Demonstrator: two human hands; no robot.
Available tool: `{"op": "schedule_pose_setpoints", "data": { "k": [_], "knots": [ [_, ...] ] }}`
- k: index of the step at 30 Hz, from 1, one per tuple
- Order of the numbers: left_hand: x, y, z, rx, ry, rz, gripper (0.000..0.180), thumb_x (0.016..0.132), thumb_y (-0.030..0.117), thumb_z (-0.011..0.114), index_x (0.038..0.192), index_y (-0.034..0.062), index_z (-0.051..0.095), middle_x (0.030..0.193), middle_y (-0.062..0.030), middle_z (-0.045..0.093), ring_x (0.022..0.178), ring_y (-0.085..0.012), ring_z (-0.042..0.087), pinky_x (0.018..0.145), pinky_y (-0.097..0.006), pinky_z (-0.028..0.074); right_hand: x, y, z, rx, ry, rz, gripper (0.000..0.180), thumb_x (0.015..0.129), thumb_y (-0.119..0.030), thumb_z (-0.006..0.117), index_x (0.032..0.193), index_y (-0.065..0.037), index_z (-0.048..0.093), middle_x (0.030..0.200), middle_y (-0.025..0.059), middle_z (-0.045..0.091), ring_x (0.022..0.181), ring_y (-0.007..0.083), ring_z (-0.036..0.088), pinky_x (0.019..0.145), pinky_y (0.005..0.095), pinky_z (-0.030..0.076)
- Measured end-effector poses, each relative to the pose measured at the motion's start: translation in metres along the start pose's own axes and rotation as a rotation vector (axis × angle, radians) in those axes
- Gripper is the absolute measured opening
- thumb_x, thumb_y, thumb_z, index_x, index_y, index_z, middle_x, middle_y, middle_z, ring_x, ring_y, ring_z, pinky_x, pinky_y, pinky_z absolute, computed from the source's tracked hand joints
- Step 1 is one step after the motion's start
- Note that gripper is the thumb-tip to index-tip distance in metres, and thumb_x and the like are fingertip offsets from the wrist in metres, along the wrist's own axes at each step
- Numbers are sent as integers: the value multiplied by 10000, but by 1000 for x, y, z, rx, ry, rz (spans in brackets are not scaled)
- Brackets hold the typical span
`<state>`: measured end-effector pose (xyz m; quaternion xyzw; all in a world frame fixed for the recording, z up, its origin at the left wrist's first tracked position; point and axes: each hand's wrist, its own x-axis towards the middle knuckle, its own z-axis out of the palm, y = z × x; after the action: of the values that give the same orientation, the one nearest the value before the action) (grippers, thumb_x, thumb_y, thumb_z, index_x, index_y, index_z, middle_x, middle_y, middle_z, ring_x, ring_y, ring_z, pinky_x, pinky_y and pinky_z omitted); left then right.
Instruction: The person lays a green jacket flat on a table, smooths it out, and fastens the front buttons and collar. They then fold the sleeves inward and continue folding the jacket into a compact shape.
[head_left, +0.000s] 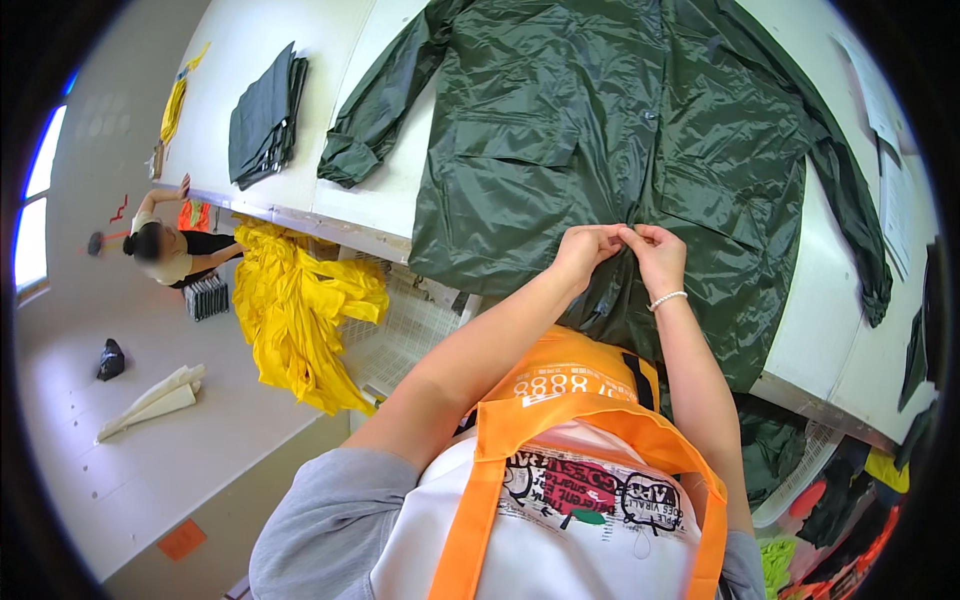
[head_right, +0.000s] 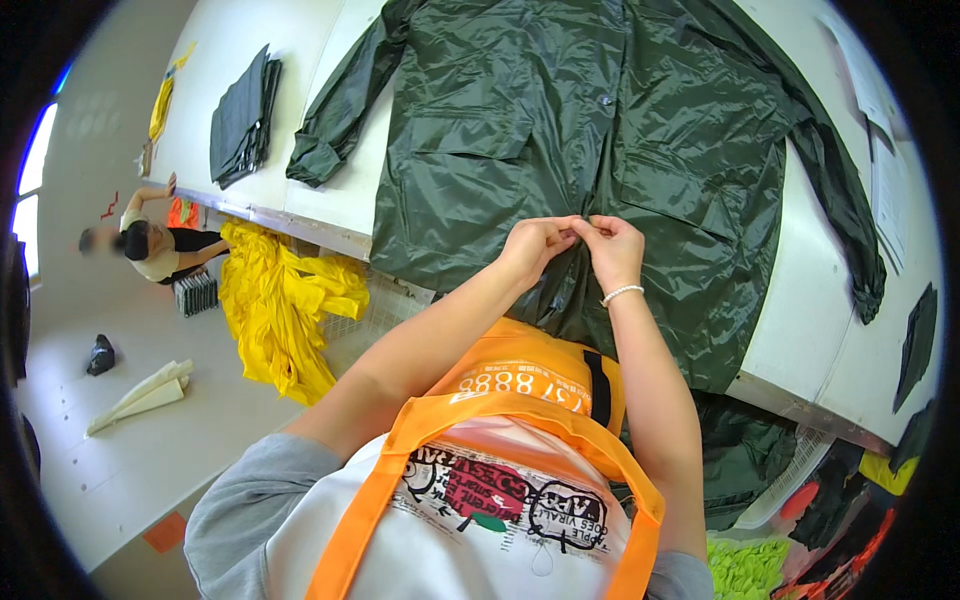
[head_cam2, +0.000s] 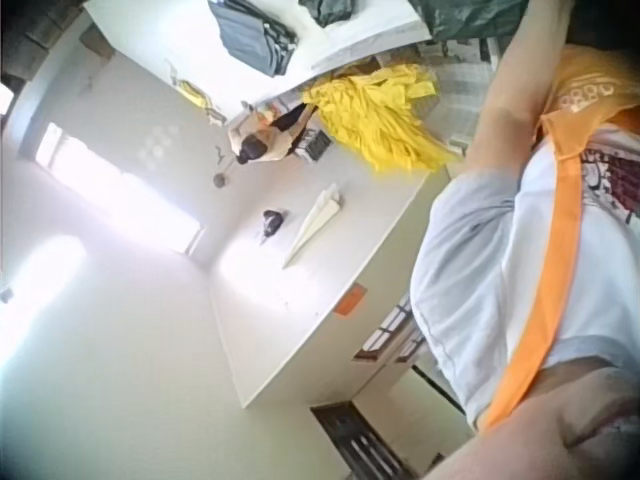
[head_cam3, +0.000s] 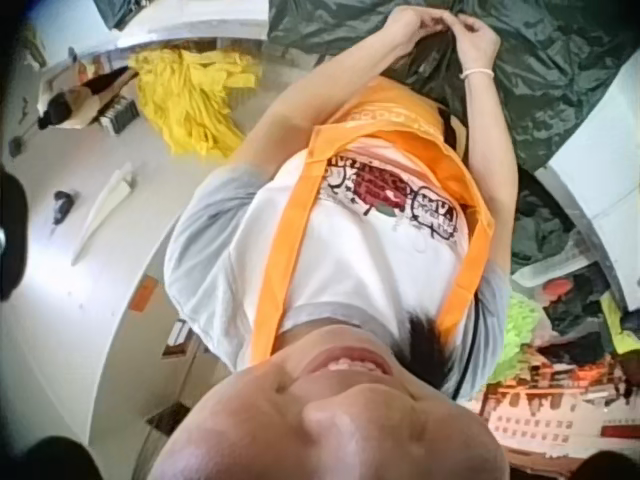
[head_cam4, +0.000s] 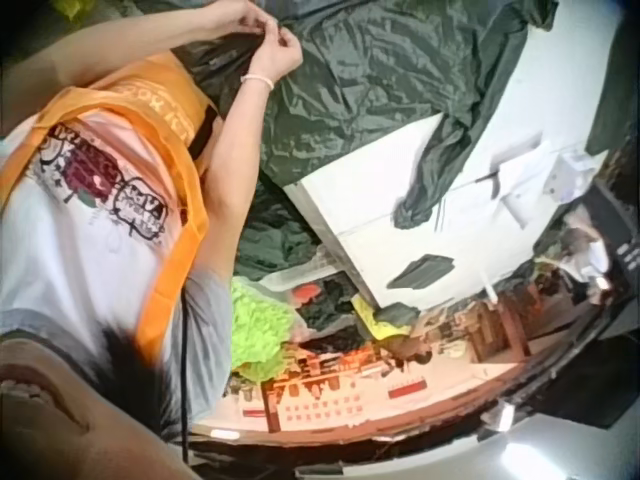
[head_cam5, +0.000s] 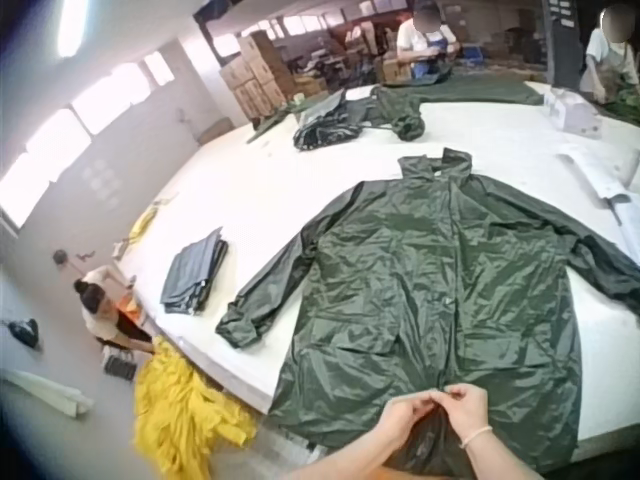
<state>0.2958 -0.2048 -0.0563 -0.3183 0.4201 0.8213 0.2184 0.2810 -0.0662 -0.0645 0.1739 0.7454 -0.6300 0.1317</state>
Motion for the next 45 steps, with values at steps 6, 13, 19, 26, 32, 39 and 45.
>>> {"op": "schedule_pose_setpoints", "data": {
  "k": [6, 13, 19, 26, 32, 39, 45],
  "knots": [
    [-1, 5, -2, 160, -70, 58, 316, 826, 18, 443, 1069, -88, 614, 1062, -174, 638, 993, -242, 614, 905, -305, 467, 3, 11, 2, -287, 46, -170, 216, 811, -129, 690, 894, 65, 645, 763, 169, 673, 657, 200, 643, 641, 298, 501],
    [-60, 18, -104, 1823, 371, 766, 624, 824, 378, 618, 1382, 168, 432, 1505, -94, 288, 1390, -353, 207, 1089, -580, 130, -43, 10, -61, -1016, 152, -519, 573, 870, -302, 617, 1373, -118, 413, 1458, 163, 326, 1328, 387, 294, 1068, 528, 232],
    [-24, 43, -126, 1900, 377, 845, 697, 827, 488, 579, 1427, 208, 362, 1522, -83, 245, 1388, -368, 203, 1075, -615, 134, -14, 30, -90, -1172, 260, -475, 636, 894, -412, 546, 1448, -200, 317, 1520, 137, 223, 1374, 421, 198, 1100, 539, 188],
    [61, 95, -82, 1947, 442, 990, 649, 866, 476, 553, 1421, 195, 366, 1511, -88, 270, 1383, -341, 233, 1076, -593, 183, 81, 9, -103, -1236, 410, -516, 602, 903, -453, 521, 1425, -203, 356, 1497, 144, 272, 1363, 396, 239, 1091, 546, 208],
    [-25, 45, -21, 1595, 90, 902, 419, 648, 387, 804, 771, 79, 547, 702, -74, 565, 650, -276, 586, 576, -363, 460, -34, -8, -32, -936, -39, -672, 516, 741, -292, 714, 1170, -46, 570, 1355, 172, 423, 1277, 364, 367, 1051, 496, 306],
    [-32, 0, -15, 1718, 89, 701, 327, 667, 329, 766, 724, 67, 578, 712, -69, 602, 670, -261, 616, 572, -364, 490, -64, 17, -7, -786, 62, -550, 399, 681, -156, 753, 1052, -53, 652, 1078, 80, 535, 1048, 272, 504, 849, 386, 442],
    [-32, 2, -12, 1726, 32, 635, 271, 696, 285, 735, 723, 47, 609, 748, -95, 610, 695, -274, 616, 604, -378, 489, -62, 28, -7, -585, 130, -514, 192, 672, -92, 749, 849, -50, 687, 847, 51, 585, 849, 252, 558, 734, 363, 478]
  ]
}}
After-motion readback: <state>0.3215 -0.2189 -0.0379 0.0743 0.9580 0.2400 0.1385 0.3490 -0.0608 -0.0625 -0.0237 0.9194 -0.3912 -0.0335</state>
